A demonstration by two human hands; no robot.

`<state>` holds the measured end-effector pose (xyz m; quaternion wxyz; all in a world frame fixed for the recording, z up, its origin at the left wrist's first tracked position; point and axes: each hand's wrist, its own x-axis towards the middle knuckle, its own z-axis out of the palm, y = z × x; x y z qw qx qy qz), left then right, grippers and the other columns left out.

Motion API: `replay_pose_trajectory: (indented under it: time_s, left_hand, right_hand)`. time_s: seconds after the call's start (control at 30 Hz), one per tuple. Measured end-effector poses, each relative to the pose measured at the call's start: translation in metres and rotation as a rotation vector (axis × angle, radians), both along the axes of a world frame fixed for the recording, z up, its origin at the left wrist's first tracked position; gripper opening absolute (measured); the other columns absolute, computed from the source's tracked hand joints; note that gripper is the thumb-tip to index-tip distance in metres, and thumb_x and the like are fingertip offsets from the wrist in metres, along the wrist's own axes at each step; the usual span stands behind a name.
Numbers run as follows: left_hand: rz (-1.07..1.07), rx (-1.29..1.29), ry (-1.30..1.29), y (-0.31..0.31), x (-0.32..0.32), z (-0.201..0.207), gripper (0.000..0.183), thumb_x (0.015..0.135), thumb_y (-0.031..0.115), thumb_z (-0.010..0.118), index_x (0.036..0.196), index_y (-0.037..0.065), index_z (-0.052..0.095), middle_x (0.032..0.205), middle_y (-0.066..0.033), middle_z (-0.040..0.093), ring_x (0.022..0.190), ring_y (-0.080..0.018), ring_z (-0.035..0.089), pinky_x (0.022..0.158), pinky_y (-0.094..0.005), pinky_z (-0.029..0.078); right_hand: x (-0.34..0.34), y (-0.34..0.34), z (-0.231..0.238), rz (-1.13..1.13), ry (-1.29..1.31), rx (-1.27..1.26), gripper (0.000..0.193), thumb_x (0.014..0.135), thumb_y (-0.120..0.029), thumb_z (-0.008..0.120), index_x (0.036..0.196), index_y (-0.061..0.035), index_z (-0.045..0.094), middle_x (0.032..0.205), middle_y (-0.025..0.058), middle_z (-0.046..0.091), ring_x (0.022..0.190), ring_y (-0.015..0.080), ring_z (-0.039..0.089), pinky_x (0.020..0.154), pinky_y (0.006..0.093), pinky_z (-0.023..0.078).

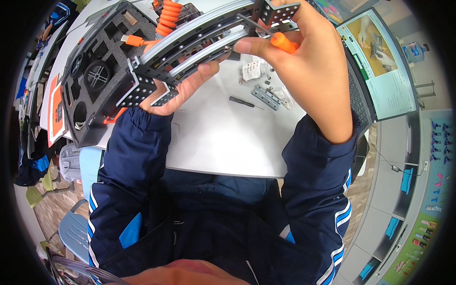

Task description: The person assembles a small robot kit at a table, using a screwdriver to fasten metal frame pieces and attach an orange-cabled motor. They frequently consult a laptop screen while picking up and joining components.

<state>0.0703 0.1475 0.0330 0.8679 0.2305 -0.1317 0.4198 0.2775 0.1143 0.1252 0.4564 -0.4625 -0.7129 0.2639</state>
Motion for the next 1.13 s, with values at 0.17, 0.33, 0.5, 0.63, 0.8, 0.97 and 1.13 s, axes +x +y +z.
replay_pose_trajectory:
  time_s: [0.17,0.33,0.5,0.63,0.8,0.97,1.13]
  left_hand:
    - [0.018,0.020,-0.079,0.001,0.005,-0.006,0.053,0.091,0.035,0.060,0.130,-0.001,0.050,0.128,-0.0193,0.056,0.117,-0.0282,0.055,0.095,-0.0445,0.048]
    - [0.166,-0.130,0.094,-0.006,0.001,-0.001,0.055,0.086,0.011,0.067,0.135,0.001,0.044,0.136,-0.0289,0.043,0.120,-0.0364,0.043,0.084,-0.0378,0.052]
    - [0.167,-0.203,0.108,-0.009,0.001,0.003,0.051,0.085,0.007,0.066,0.132,0.002,0.047,0.133,-0.0265,0.046,0.118,-0.0338,0.043,0.080,-0.0364,0.051]
    - [0.166,-0.162,0.109,-0.010,0.002,0.005,0.050,0.082,0.004,0.066,0.129,0.003,0.049,0.131,-0.0245,0.047,0.115,-0.0315,0.043,0.076,-0.0346,0.048]
    - [0.163,-0.147,0.119,-0.009,0.000,0.006,0.051,0.079,0.000,0.066,0.128,0.005,0.051,0.132,-0.0230,0.047,0.116,-0.0310,0.043,0.077,-0.0342,0.047]
    - [0.109,-0.073,0.056,-0.007,0.002,0.003,0.028,0.092,0.010,0.055,0.117,-0.003,0.057,0.119,-0.0191,0.060,0.106,-0.0263,0.055,0.087,-0.0367,0.050]
    - [0.099,-0.064,0.034,-0.007,0.004,-0.002,0.031,0.092,0.013,0.055,0.118,-0.003,0.057,0.124,-0.0197,0.058,0.106,-0.0274,0.055,0.090,-0.0384,0.049]
  right_hand:
    - [-0.001,0.005,-0.003,0.033,-0.029,0.087,0.046,0.078,0.001,0.076,0.119,0.0011,0.056,0.101,0.0039,0.061,0.084,0.0081,0.057,0.069,0.0195,0.046]
    - [-0.004,0.005,-0.003,0.011,0.003,0.005,0.043,0.079,-0.001,0.076,0.117,0.0005,0.056,0.105,0.0031,0.064,0.064,0.0018,0.049,0.051,0.0164,0.036]
    - [-0.008,0.007,-0.005,0.001,0.006,0.032,0.043,0.079,-0.003,0.077,0.116,-0.0002,0.056,0.106,0.0035,0.065,0.055,0.0010,0.043,0.044,0.0166,0.031]
    - [-0.005,0.006,-0.003,0.010,-0.032,0.017,0.042,0.078,-0.005,0.078,0.114,-0.0014,0.057,0.104,0.0031,0.065,0.054,0.0019,0.045,0.044,0.0169,0.032]
    - [-0.003,0.007,-0.002,-0.005,-0.096,0.020,0.039,0.077,-0.005,0.079,0.112,-0.0027,0.059,0.102,0.0022,0.064,0.055,0.0025,0.047,0.043,0.0171,0.034]
    - [-0.003,0.006,-0.001,-0.012,-0.105,0.021,0.041,0.076,-0.003,0.079,0.113,-0.0024,0.059,0.102,0.0024,0.064,0.058,0.0027,0.050,0.044,0.0165,0.036]
    - [-0.001,0.006,-0.002,0.022,-0.096,0.023,0.047,0.075,-0.001,0.079,0.117,-0.0027,0.058,0.108,0.0042,0.064,0.061,0.0034,0.051,0.048,0.0153,0.038]
